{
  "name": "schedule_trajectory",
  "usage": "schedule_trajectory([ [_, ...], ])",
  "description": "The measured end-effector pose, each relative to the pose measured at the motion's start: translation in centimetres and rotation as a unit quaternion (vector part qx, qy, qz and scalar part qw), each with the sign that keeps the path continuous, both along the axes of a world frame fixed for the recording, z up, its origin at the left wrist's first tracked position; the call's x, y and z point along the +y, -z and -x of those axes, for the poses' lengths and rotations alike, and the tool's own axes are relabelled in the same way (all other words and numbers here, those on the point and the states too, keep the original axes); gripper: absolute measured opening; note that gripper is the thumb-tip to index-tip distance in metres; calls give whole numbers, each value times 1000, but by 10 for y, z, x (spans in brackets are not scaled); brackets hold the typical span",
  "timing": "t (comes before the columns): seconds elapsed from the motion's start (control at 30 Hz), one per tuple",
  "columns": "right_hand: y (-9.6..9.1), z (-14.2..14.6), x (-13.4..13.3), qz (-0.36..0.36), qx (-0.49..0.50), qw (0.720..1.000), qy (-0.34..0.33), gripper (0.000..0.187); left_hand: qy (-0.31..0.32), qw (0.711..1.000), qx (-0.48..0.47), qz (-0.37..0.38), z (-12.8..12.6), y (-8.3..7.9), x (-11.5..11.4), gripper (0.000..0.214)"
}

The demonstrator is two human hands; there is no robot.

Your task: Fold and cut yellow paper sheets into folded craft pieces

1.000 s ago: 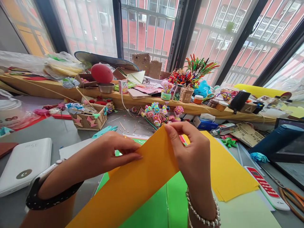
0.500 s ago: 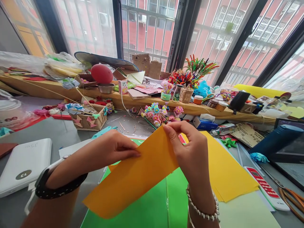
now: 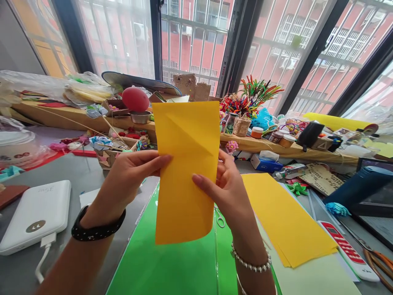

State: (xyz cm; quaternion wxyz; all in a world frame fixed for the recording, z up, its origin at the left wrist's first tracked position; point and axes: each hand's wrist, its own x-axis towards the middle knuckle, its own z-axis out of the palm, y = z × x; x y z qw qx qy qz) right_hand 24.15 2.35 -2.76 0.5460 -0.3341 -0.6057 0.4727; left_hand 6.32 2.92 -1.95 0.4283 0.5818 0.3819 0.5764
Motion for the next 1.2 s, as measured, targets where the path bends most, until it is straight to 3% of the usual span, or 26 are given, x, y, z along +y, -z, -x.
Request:
schedule_trajectory([
  [0.07, 1, 4, 0, 58, 17, 997, -42, 48, 2, 1000, -17, 5, 0, 1, 1, 16],
  [0.13, 2, 5, 0, 82, 27, 995, -41, 42, 3, 1000, -13, 9, 1, 2, 2, 17],
  [0.7, 7, 1, 4, 73, 30, 997, -2, 30, 11, 1000, 27, -9, 1, 4, 4, 22],
  [0.93, 7, 2, 7, 111, 43, 993, 2, 27, -45, 997, 59, -31, 2, 3, 4, 22],
  [1.2, 7, 2, 9, 120, 55, 991, 16, 29, -42, 999, 26, -19, 0, 4, 6, 21],
])
